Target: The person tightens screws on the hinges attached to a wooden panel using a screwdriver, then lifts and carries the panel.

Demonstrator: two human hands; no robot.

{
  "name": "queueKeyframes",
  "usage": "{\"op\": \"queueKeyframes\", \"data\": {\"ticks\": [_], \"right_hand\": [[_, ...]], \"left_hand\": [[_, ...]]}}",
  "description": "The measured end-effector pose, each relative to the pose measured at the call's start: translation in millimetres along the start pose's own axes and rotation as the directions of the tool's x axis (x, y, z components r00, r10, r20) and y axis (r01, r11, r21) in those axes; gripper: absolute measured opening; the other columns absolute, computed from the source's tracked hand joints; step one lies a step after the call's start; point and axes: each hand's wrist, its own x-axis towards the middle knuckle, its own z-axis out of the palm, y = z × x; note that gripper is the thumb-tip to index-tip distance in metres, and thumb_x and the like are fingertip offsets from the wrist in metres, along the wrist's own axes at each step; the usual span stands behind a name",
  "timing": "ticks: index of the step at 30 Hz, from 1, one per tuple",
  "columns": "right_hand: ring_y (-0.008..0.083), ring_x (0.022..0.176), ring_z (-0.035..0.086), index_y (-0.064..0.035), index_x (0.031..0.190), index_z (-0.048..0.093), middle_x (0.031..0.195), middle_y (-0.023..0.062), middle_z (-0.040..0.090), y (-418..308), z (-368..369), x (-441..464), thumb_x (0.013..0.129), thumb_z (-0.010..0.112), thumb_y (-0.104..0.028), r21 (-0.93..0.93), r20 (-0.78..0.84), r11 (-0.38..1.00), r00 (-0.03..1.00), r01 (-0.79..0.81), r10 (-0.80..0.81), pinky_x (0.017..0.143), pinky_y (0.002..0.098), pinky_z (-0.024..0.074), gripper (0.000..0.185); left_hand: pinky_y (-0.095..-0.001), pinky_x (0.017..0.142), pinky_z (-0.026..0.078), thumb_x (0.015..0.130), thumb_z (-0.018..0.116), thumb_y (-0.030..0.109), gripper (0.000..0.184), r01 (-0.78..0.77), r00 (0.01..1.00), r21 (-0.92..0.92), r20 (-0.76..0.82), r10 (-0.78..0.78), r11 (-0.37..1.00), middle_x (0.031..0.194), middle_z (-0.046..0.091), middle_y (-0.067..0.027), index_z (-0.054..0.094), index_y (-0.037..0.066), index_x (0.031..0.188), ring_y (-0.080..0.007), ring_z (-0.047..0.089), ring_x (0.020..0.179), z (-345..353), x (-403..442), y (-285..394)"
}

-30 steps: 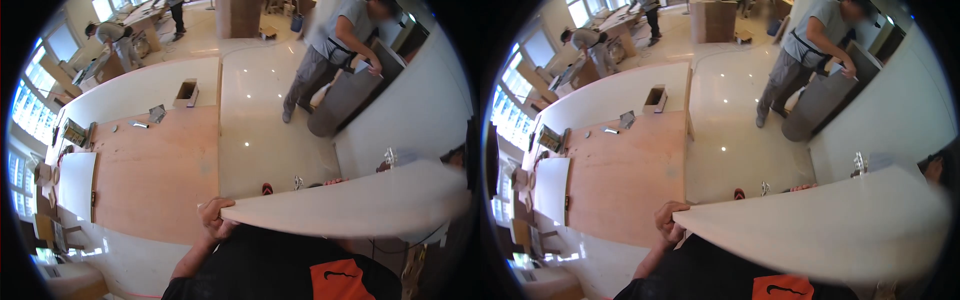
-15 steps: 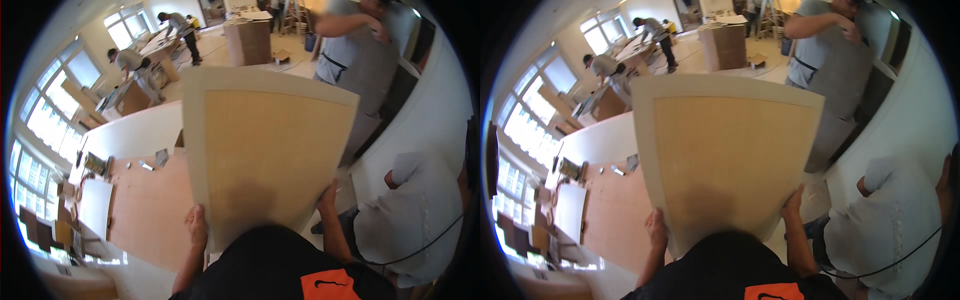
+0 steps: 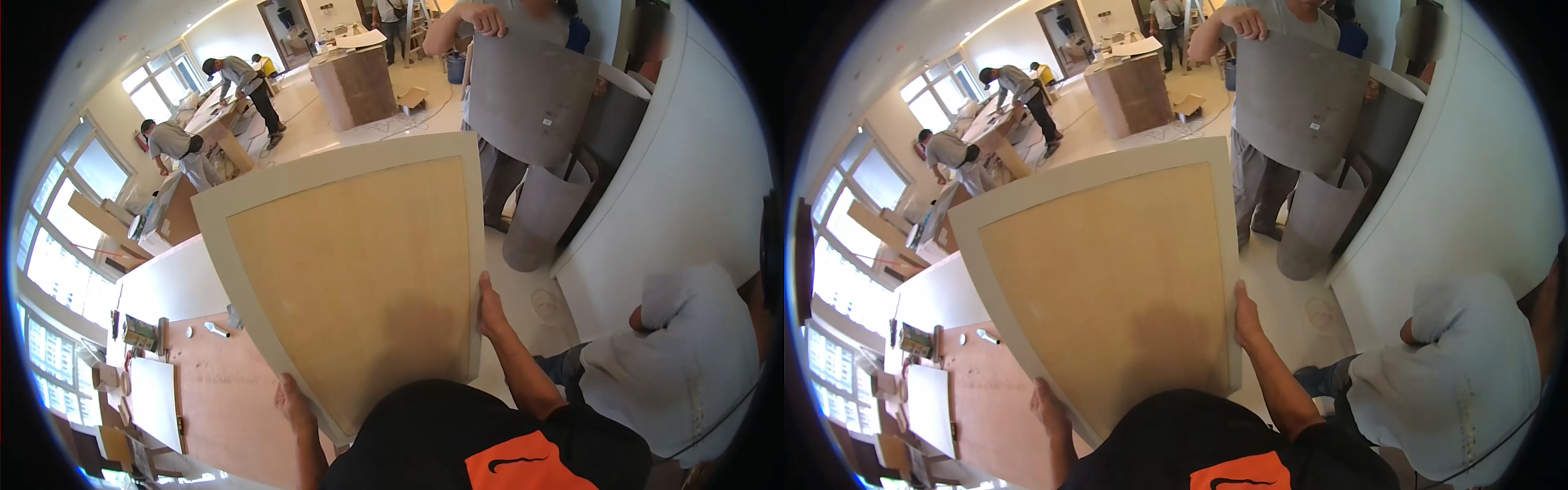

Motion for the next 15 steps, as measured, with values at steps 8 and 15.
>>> {"op": "queueKeyframes", "data": {"ticks": [8,15], "right_hand": [[0.0256,0.119,0.056,0.0103,0.134,0.051,0.132,0.0186,0.059,-22.3,43.0,63.5,0.097,0.045,-0.069,-0.132,-0.027,0.991,0.999,0.015,-0.018,0.106,0.0387,0.0407,0.088],[0.0277,0.129,0.052,0.0092,0.140,0.047,0.140,0.0201,0.055,-43.8,113.1,149.2,0.099,0.038,-0.068,-0.164,-0.032,0.973,0.985,0.162,-0.169,0.110,0.0372,0.0378,0.088]], "left_hand": [[-0.0277,0.078,0.047,0.103,0.053,0.046,0.052,-0.049,0.999,-0.036,-0.001,0.049,0.998,0.097,0.068,-0.0069,0.067,-0.004,0.113,-0.0140,0.060,0.087,25.3,62.3,-8.4],[-0.0290,0.078,0.049,0.102,0.055,0.040,0.048,-0.034,0.998,-0.172,0.046,0.043,0.984,0.101,0.069,-0.0077,0.067,-0.005,0.113,-0.0153,0.062,0.089,61.2,162.1,6.0]]}}
